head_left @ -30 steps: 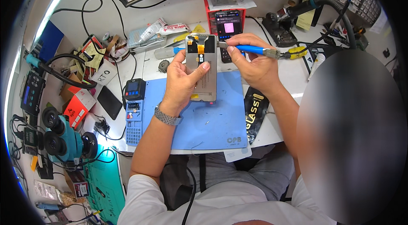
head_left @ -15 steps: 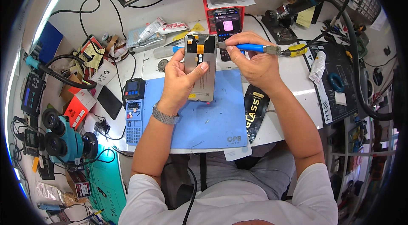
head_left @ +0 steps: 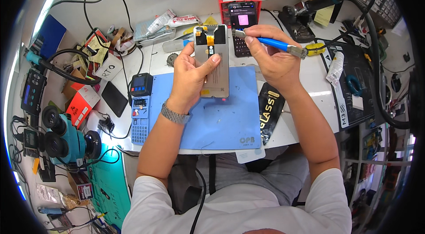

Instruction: The person holds a disassembled smartphone and uses a blue-handled spudger to pry and separate internal components. They repeatedly lift and adjust the display assembly while working at a cluttered electronics repair bench.

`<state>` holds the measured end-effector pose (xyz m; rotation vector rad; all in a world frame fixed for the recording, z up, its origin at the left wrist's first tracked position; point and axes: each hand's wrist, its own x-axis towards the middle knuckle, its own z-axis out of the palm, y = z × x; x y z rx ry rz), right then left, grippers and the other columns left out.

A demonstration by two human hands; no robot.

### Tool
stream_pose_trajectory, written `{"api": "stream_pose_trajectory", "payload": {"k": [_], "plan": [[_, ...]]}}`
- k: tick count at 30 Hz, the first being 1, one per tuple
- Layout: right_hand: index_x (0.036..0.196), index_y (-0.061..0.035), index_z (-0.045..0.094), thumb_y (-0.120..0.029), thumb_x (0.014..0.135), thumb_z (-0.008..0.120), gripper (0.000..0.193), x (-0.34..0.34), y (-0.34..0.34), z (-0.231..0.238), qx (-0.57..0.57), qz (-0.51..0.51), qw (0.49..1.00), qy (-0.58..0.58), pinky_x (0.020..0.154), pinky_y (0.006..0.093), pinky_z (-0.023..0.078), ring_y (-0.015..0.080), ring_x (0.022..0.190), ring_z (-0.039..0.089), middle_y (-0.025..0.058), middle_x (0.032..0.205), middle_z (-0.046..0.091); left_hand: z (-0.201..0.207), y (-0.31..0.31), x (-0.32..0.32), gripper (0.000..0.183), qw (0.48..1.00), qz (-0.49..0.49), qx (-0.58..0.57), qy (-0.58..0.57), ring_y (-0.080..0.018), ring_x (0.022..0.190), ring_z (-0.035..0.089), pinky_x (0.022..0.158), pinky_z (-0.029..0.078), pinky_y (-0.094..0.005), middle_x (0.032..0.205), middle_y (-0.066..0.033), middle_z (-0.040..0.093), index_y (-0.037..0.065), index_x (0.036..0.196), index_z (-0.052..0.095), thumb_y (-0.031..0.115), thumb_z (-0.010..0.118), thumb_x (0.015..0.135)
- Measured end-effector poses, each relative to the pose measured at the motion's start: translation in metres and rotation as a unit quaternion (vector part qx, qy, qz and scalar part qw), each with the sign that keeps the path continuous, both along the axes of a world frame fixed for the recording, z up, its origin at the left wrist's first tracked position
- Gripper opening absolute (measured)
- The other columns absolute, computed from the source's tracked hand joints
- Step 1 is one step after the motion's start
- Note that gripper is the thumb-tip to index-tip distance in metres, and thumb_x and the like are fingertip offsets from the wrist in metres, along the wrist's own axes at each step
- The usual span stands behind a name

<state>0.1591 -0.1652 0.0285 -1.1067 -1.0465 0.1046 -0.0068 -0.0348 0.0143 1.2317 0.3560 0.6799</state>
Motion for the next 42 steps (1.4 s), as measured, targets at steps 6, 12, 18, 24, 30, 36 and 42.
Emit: {"api": "stream_pose_trajectory", "payload": {"k": [6, 12, 18, 24, 30, 36, 42], "plan": [[0.097, -0.0021, 0.08, -0.002, 0.088, 0.078, 0.009, 0.008, 0.006, -0.012, -0.017, -0.001, 0.997, -0.08, 0.081, 0.0317, 0.059, 0.0176, 0.089, 0.074, 0.0102, 0.098, 0.078, -0.008, 0.003, 0.0, 0.049, 1.0, 0.0, -0.004, 0.004, -0.0157, 0.096, 0.077, 0.086, 0.065, -0.0325, 0.114, -0.0128, 0.078, 0.0, 0.137, 0.056, 0.002, 0.081, 0.096], [0.095, -0.0031, 0.08, -0.005, 0.088, 0.078, 0.008, 0.007, 0.002, -0.009, -0.061, -0.004, 0.997, -0.055, 0.08, 0.0322, 0.059, 0.0176, 0.087, 0.074, 0.0092, 0.098, 0.079, -0.012, 0.001, 0.004, 0.048, 0.999, 0.015, 0.033, -0.01, -0.0148, 0.088, 0.077, 0.077, 0.065, -0.0312, 0.107, -0.011, 0.079, 0.001, 0.134, 0.055, 0.004, 0.083, 0.095], [0.097, -0.0034, 0.08, -0.006, 0.091, 0.078, 0.007, 0.01, -0.002, -0.011, -0.094, 0.044, 0.994, -0.036, 0.078, 0.0296, 0.059, 0.0146, 0.085, 0.073, 0.0076, 0.097, 0.079, -0.008, 0.002, 0.001, 0.046, 1.0, 0.005, 0.005, -0.009, -0.0151, 0.09, 0.078, 0.079, 0.065, -0.0311, 0.11, -0.0121, 0.078, 0.001, 0.135, 0.056, 0.005, 0.08, 0.097], [0.1, -0.0027, 0.08, -0.006, 0.091, 0.078, 0.009, 0.002, 0.001, -0.008, -0.084, 0.027, 0.996, -0.002, 0.077, 0.0281, 0.059, 0.0115, 0.085, 0.072, 0.0059, 0.096, 0.078, -0.008, 0.003, 0.002, 0.041, 0.999, 0.004, -0.041, -0.019, -0.0143, 0.093, 0.078, 0.08, 0.065, -0.0311, 0.113, -0.0109, 0.078, 0.002, 0.135, 0.056, 0.003, 0.076, 0.099], [0.1, -0.003, 0.079, -0.006, 0.091, 0.079, 0.01, 0.005, -0.003, -0.011, -0.109, 0.058, 0.992, -0.009, 0.077, 0.0277, 0.059, 0.0116, 0.086, 0.072, 0.0057, 0.096, 0.078, -0.007, 0.002, 0.002, 0.041, 0.998, 0.004, -0.055, -0.023, -0.0138, 0.095, 0.077, 0.081, 0.065, -0.0305, 0.114, -0.0103, 0.078, 0.002, 0.135, 0.057, 0.003, 0.076, 0.099], [0.099, -0.0031, 0.08, -0.006, 0.09, 0.078, 0.009, 0.001, 0.001, -0.009, -0.089, 0.042, 0.995, -0.008, 0.076, 0.0274, 0.058, 0.0114, 0.087, 0.072, 0.0051, 0.096, 0.077, -0.01, 0.006, 0.001, 0.042, 0.999, 0.001, -0.035, -0.027, -0.0151, 0.096, 0.077, 0.083, 0.066, -0.0327, 0.114, -0.0109, 0.078, 0.002, 0.133, 0.059, 0.002, 0.08, 0.096], [0.095, -0.0016, 0.08, -0.005, 0.088, 0.078, 0.009, 0.004, -0.003, -0.015, -0.121, 0.097, 0.988, -0.023, 0.075, 0.0278, 0.057, 0.012, 0.085, 0.072, 0.006, 0.094, 0.077, -0.012, 0.008, 0.001, 0.036, 0.998, 0.026, -0.048, -0.042, -0.0162, 0.093, 0.077, 0.083, 0.068, -0.0349, 0.113, -0.0108, 0.078, 0.002, 0.132, 0.059, 0.001, 0.075, 0.1]]}}
